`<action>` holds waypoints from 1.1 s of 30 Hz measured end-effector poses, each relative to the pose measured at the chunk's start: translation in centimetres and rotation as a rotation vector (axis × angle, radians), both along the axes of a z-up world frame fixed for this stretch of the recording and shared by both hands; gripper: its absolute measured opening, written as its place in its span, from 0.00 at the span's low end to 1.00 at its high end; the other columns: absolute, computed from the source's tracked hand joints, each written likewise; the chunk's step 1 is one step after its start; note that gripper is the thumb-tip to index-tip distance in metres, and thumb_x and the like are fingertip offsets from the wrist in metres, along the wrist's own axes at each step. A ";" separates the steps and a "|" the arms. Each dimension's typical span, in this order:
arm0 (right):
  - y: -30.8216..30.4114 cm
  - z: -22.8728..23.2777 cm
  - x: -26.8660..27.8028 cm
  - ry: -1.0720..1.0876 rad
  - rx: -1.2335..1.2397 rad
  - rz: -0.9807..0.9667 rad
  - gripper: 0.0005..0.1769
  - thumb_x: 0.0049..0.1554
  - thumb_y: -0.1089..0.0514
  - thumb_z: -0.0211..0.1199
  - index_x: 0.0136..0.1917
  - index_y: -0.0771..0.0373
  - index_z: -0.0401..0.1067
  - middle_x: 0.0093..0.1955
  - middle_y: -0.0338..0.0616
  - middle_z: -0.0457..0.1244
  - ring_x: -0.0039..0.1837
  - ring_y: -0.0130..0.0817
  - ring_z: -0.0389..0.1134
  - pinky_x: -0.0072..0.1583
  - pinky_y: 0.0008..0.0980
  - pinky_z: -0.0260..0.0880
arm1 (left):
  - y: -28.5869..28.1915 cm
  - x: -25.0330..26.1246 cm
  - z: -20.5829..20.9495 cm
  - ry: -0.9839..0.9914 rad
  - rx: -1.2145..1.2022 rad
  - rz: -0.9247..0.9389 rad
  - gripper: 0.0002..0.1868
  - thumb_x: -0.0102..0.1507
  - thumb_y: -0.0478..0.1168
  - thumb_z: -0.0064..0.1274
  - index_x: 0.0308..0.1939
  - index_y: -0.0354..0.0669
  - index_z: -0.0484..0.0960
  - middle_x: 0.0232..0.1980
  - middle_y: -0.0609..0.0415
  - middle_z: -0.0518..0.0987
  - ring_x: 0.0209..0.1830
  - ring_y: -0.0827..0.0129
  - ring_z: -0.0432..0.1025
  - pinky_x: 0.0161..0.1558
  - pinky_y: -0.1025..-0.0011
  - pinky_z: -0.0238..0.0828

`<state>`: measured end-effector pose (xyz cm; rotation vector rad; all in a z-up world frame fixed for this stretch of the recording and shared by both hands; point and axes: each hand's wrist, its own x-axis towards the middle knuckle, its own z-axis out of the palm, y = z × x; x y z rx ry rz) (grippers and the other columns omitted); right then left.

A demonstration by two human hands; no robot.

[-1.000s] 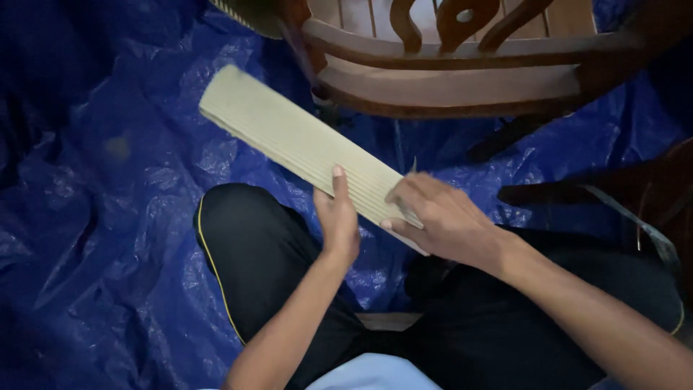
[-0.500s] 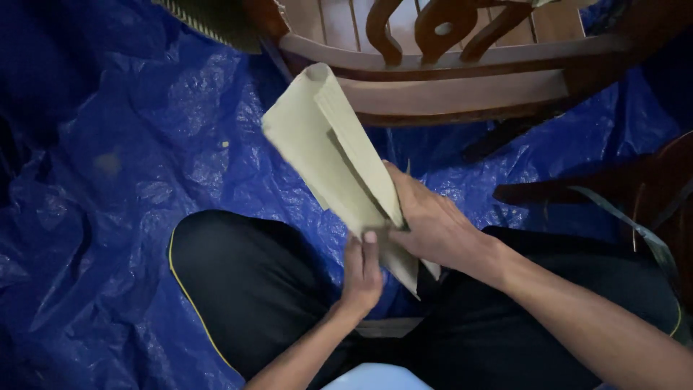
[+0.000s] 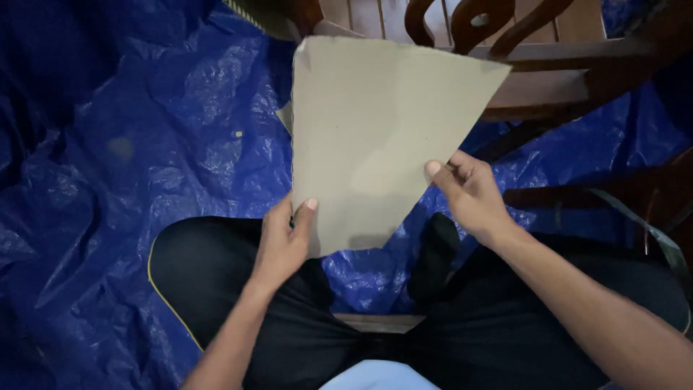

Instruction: Wrap the legs of a wooden chair with protective foam padding and secure them with plastic strips.

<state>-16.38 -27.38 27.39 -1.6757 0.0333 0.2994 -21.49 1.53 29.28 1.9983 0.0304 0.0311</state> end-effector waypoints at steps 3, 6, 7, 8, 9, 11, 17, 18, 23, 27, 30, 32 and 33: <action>0.3 1.0 -0.1 -0.108 -0.051 0.002 0.15 0.70 0.56 0.53 0.62 0.69 0.71 0.46 0.37 0.65 0.48 0.24 0.63 0.53 0.30 0.67 | 0.3 0.7 -0.2 0.269 0.001 -0.068 0.19 0.68 0.41 0.48 0.58 0.30 0.79 0.49 0.40 0.86 0.51 0.55 0.81 0.49 0.64 0.76; 0.0 2.9 0.1 -0.231 -0.349 0.063 0.10 0.70 0.57 0.53 0.57 0.67 0.68 0.45 0.43 0.64 0.46 0.31 0.64 0.50 0.33 0.67 | -0.1 0.7 0.0 0.232 0.176 -0.069 0.28 0.63 0.42 0.58 0.64 0.31 0.72 0.58 0.34 0.79 0.59 0.47 0.75 0.57 0.59 0.71; -0.2 3.4 0.2 -0.228 -0.588 0.109 0.10 0.69 0.57 0.56 0.50 0.68 0.66 0.41 0.48 0.63 0.42 0.36 0.65 0.47 0.37 0.67 | -0.3 0.7 0.1 0.041 0.314 -0.041 0.38 0.60 0.41 0.65 0.69 0.31 0.64 0.64 0.29 0.72 0.65 0.40 0.68 0.63 0.55 0.65; -0.4 3.9 0.4 -0.229 -0.587 0.110 0.10 0.69 0.57 0.56 0.50 0.68 0.66 0.41 0.48 0.63 0.42 0.36 0.65 0.47 0.37 0.67 | -0.6 1.2 1.3 0.040 0.315 -0.040 0.38 0.60 0.41 0.65 0.69 0.31 0.64 0.64 0.29 0.72 0.65 0.40 0.68 0.63 0.55 0.65; -0.7 4.3 0.6 -0.490 -0.666 0.179 0.05 0.63 0.62 0.58 0.50 0.67 0.67 0.43 0.50 0.63 0.46 0.42 0.66 0.47 0.40 0.67 | -0.9 1.6 2.5 -0.263 0.465 0.058 0.46 0.59 0.39 0.65 0.73 0.31 0.54 0.69 0.24 0.62 0.71 0.36 0.60 0.68 0.51 0.60; -0.9 5.2 0.9 -0.749 -0.735 0.252 0.07 0.58 0.68 0.59 0.51 0.66 0.67 0.45 0.52 0.62 0.49 0.48 0.66 0.47 0.43 0.68 | -1.4 2.4 4.2 -0.567 0.611 0.148 0.54 0.57 0.36 0.65 0.77 0.31 0.45 0.74 0.20 0.52 0.76 0.32 0.52 0.73 0.47 0.54; -3.1 5.1 3.3 -0.854 -0.938 0.331 0.05 0.59 0.69 0.62 0.48 0.65 0.68 0.45 0.49 0.63 0.45 0.41 0.67 0.47 0.41 0.69 | -4.1 6.6 4.5 -0.592 0.357 -0.171 0.46 0.66 0.36 0.64 0.79 0.40 0.49 0.69 0.38 0.72 0.71 0.50 0.68 0.74 0.54 0.62; -3.8 5.1 3.7 -0.845 -0.998 0.251 0.08 0.62 0.63 0.66 0.46 0.65 0.68 0.44 0.49 0.63 0.45 0.41 0.66 0.47 0.43 0.68 | -4.4 7.5 3.8 -0.396 0.178 -0.161 0.36 0.70 0.38 0.59 0.76 0.41 0.56 0.65 0.40 0.76 0.66 0.58 0.73 0.69 0.60 0.68; -7.6 6.8 4.9 -0.873 -1.312 0.050 0.13 0.61 0.56 0.73 0.49 0.66 0.73 0.43 0.52 0.64 0.42 0.45 0.64 0.46 0.47 0.61 | -4.4 10.6 1.9 -0.352 -0.106 -0.058 0.22 0.77 0.41 0.49 0.69 0.38 0.60 0.56 0.44 0.76 0.55 0.70 0.72 0.60 0.70 0.70; -10.4 4.3 5.2 -1.005 -1.257 -0.079 0.09 0.62 0.67 0.66 0.54 0.65 0.68 0.52 0.49 0.62 0.57 0.46 0.63 0.66 0.43 0.59 | -3.2 12.4 -0.2 -0.502 -0.257 -0.093 0.19 0.81 0.44 0.47 0.66 0.39 0.57 0.53 0.54 0.70 0.53 0.75 0.67 0.58 0.74 0.66; -10.2 3.5 5.5 -1.019 -1.234 -0.151 0.11 0.59 0.70 0.63 0.54 0.65 0.66 0.55 0.48 0.61 0.60 0.45 0.61 0.68 0.41 0.58 | -2.9 14.1 -0.6 -0.500 -0.179 -0.076 0.15 0.81 0.46 0.46 0.61 0.39 0.61 0.49 0.57 0.68 0.48 0.76 0.64 0.54 0.75 0.65; -9.6 3.7 5.6 -1.012 -1.208 -0.180 0.13 0.58 0.72 0.63 0.54 0.65 0.67 0.56 0.49 0.61 0.60 0.46 0.61 0.67 0.42 0.57 | -2.8 14.9 -0.9 -0.454 -0.136 -0.068 0.14 0.80 0.46 0.45 0.59 0.39 0.64 0.45 0.57 0.68 0.45 0.77 0.64 0.50 0.75 0.65; -9.4 4.0 5.8 -1.018 -1.196 -0.219 0.13 0.59 0.72 0.64 0.55 0.66 0.67 0.56 0.50 0.61 0.61 0.47 0.61 0.65 0.44 0.57 | -2.8 15.4 -1.2 -0.453 -0.159 -0.053 0.13 0.80 0.45 0.45 0.57 0.38 0.65 0.44 0.57 0.68 0.44 0.77 0.63 0.49 0.75 0.66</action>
